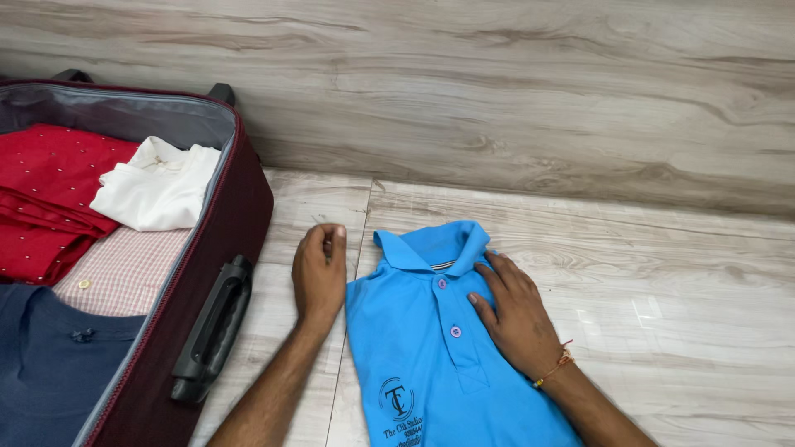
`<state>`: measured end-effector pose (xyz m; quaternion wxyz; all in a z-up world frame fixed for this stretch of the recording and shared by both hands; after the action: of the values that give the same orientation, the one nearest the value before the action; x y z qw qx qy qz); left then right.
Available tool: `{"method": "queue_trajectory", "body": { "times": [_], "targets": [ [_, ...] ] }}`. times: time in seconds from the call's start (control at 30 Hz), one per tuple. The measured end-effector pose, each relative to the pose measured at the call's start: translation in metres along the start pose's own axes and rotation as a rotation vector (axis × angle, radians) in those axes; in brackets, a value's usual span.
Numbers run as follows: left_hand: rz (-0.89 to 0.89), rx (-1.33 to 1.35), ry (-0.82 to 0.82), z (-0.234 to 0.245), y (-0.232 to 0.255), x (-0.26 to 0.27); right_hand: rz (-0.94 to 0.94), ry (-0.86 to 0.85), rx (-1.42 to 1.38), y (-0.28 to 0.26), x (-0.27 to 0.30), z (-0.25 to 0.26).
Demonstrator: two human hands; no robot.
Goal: The person folds a blue polo shirt, a pair of navy blue pants, a yellow patterned shirt, and a white polka-dotted shirt. Each item is smoothed out, folded neatly, and placed into an open maroon suitcase on the floor.
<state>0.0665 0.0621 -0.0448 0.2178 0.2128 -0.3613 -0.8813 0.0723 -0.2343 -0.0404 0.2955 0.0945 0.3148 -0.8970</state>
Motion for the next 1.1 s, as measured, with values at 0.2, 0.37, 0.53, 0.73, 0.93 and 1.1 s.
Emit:
{"method": "queue_trajectory", "body": {
  "times": [0.2,0.37,0.53,0.73,0.93,1.1],
  "targets": [
    [-0.569,-0.239,-0.155,0.016,0.011,0.067,-0.120,0.023,-0.064,0.005,0.031,0.016],
    [-0.312,-0.201,-0.278,0.014,0.005,0.054,-0.132,0.013,-0.036,0.003,0.050,0.024],
    [-0.320,-0.076,-0.302,0.018,0.012,0.056,-0.123,0.053,-0.006,0.001,0.051,0.022],
    [-0.504,-0.095,-0.294,0.013,0.020,0.068,-0.130,0.054,0.023,0.000,0.053,0.023],
    [-0.124,0.428,-0.465,0.004,-0.007,0.062,-0.142,0.037,0.020,-0.001,0.053,0.023],
    [-0.018,0.578,-0.560,0.002,-0.009,0.060,-0.155,0.024,0.031,0.000,0.052,0.022]
  ]
}}
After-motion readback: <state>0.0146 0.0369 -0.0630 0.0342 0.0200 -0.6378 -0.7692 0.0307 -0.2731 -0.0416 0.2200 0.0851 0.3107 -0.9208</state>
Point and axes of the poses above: each hand's wrist, its own x-axis away from the middle knuckle, its own z-axis out of the back of the hand, y = z × x, the point moved 1 cm from there along -x, towards the middle knuckle, and after that the axes turned 13 degrees about -x, right-handed, at the moved point
